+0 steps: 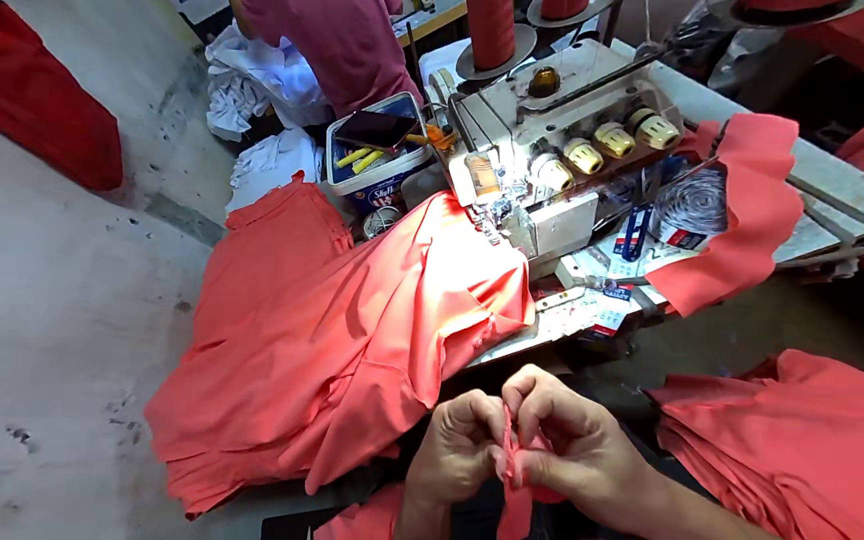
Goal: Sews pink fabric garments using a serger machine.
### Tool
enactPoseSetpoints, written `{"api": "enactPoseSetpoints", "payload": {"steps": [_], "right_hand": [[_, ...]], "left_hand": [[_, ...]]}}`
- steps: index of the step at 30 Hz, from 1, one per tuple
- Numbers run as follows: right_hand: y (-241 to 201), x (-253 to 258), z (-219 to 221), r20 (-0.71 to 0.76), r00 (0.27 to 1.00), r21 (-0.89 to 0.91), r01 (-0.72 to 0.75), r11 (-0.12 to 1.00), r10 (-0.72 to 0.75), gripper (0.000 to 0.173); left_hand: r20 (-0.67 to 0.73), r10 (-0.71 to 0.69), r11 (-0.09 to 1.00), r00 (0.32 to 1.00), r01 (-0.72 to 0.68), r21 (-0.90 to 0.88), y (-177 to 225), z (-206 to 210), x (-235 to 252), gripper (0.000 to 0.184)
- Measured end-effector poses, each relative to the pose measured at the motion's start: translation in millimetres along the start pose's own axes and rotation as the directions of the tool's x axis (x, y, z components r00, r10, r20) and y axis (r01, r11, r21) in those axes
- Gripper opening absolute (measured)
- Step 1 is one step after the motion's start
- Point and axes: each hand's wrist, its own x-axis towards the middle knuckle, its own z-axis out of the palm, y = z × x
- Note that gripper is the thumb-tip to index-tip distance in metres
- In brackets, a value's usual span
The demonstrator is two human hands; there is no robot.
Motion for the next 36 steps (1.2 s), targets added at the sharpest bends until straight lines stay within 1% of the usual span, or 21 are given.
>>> {"api": "enactPoseSetpoints", "payload": {"steps": [3, 5, 7, 9, 11, 13, 15, 17, 18, 19, 20, 21, 23, 24, 25, 26, 28, 30, 32, 34, 36], "right_hand": [[0.7, 3.2, -2.1, 0.033, 0.999, -0.058, 0.037, 0.998, -0.035, 0.02], [0.9, 6.0, -3.2, 0.027, 0.996, -0.188, 0.089, 0.978, -0.085, 0.021], [1.8, 8.1, -6.1, 0.015, 0.987, -0.374, 0.153, 0.915, -0.159, 0.023], [1.0, 10.4, -10.1, 0.002, 0.981, -0.423, 0.177, 0.889, -0.194, 0.021], [-4.7, 12.8, -13.8, -0.067, 0.994, -0.327, 0.059, 0.943, -0.085, 0.016], [-12.4, 15.3, -21.9, -0.057, 0.987, -0.243, -0.16, 0.957, 0.151, 0.015], [-16.3, 20.2, -33.9, 0.067, 0.921, -0.205, -0.364, 0.908, 0.384, 0.015], [-15.2, 22.6, -35.6, 0.093, 0.892, -0.199, -0.419, 0.886, 0.442, 0.016], [-14.3, 23.1, -34.2, 0.056, 0.897, -0.17, -0.423, 0.89, 0.437, 0.015], [-13.1, 24.0, -32.2, 0.003, 0.898, -0.13, -0.437, 0.89, 0.441, 0.014], [-11.9, 25.4, -30.7, -0.049, 0.889, -0.083, -0.457, 0.885, 0.455, 0.013], [-10.8, 27.2, -29.5, -0.092, 0.87, -0.03, -0.488, 0.872, 0.484, 0.013], [-9.7, 30.5, -27.4, -0.141, 0.823, 0.066, -0.547, 0.834, 0.551, 0.014], [-8.7, 31.1, -26.7, -0.148, 0.808, 0.091, -0.563, 0.821, 0.571, 0.015], [-7.4, 31.3, -26.5, -0.149, 0.8, 0.088, -0.574, 0.814, 0.581, 0.015], [-6.5, 31.4, -27.0, -0.147, 0.798, 0.059, -0.582, 0.811, 0.584, 0.014], [-6.4, 32.4, -32.0, -0.123, 0.818, -0.102, -0.574, 0.812, 0.562, 0.012], [-10.0, 35.1, -40.9, -0.019, 0.845, -0.319, -0.512, 0.797, 0.535, 0.015], [-14.5, 39.9, -50.7, 0.17, 0.841, -0.447, -0.399, 0.801, 0.514, 0.023], [-15.8, 45.5, -55.6, 0.324, 0.821, -0.454, -0.301, 0.839, 0.47, 0.031], [-16.2, 51.4, -58.6, 0.424, 0.787, -0.414, -0.271, 0.869, 0.447, 0.037]], "left_hand": [[-0.019, 0.031, 0.999, 0.999, -0.031, 0.02, 1.3, 2.6, 3.4, 0.011], [-0.067, 0.058, 0.996, 0.996, -0.053, 0.077, 1.0, 5.3, 6.9, 0.01], [-0.073, 0.097, 0.967, 0.993, -0.077, 0.243, 0.4, 0.7, 13.0, 0.015], [-0.059, 0.099, 0.9, 0.993, -0.064, 0.432, 6.1, -9.2, 20.1, 0.024], [-0.08, 0.07, 0.872, 0.994, -0.022, 0.489, 18.8, -16.2, 28.7, 0.016], [-0.055, 0.018, 0.842, 0.998, 0.014, 0.539, 31.8, -22.3, 35.9, 0.007], [-0.039, 0.019, 0.692, 0.999, 0.015, 0.721, 34.4, -26.1, 39.8, 0.015], [-0.138, 0.077, 0.482, 0.988, 0.084, 0.872, 25.5, -22.9, 37.0, 0.021], [-0.226, 0.11, 0.494, 0.968, 0.144, 0.857, 19.4, -19.2, 33.4, 0.023], [-0.306, 0.113, 0.615, 0.945, 0.176, 0.769, 14.6, -14.6, 28.3, 0.023], [-0.348, 0.086, 0.754, 0.934, 0.168, 0.635, 10.5, -10.2, 21.1, 0.026], [-0.357, 0.061, 0.843, 0.932, 0.144, 0.518, 5.4, -5.1, 12.8, 0.034], [-0.298, 0.071, 0.889, 0.952, 0.075, 0.452, -9.5, 2.1, -2.1, 0.051], [-0.26, 0.127, 0.865, 0.957, 0.021, 0.501, -17.8, 2.9, -6.2, 0.055], [-0.218, 0.199, 0.803, 0.955, -0.032, 0.596, -23.6, 0.1, -7.9, 0.049], [-0.167, 0.265, 0.708, 0.95, -0.074, 0.703, -25.3, -6.0, -7.6, 0.035], [-0.043, 0.318, 0.541, 0.947, -0.144, 0.829, -16.8, -21.5, -2.9, 0.014], [0.075, 0.227, 0.45, 0.971, -0.173, 0.876, 1.1, -31.7, 4.7, 0.015], [0.153, 0.092, 0.392, 0.984, -0.177, 0.903, 16.9, -35.7, 15.6, 0.021], [0.2, -0.032, 0.368, 0.979, -0.174, 0.913, 25.1, -37.6, 26.2, 0.026], [0.207, -0.114, 0.416, 0.972, -0.143, 0.898, 25.2, -39.9, 33.5, 0.025]]}}
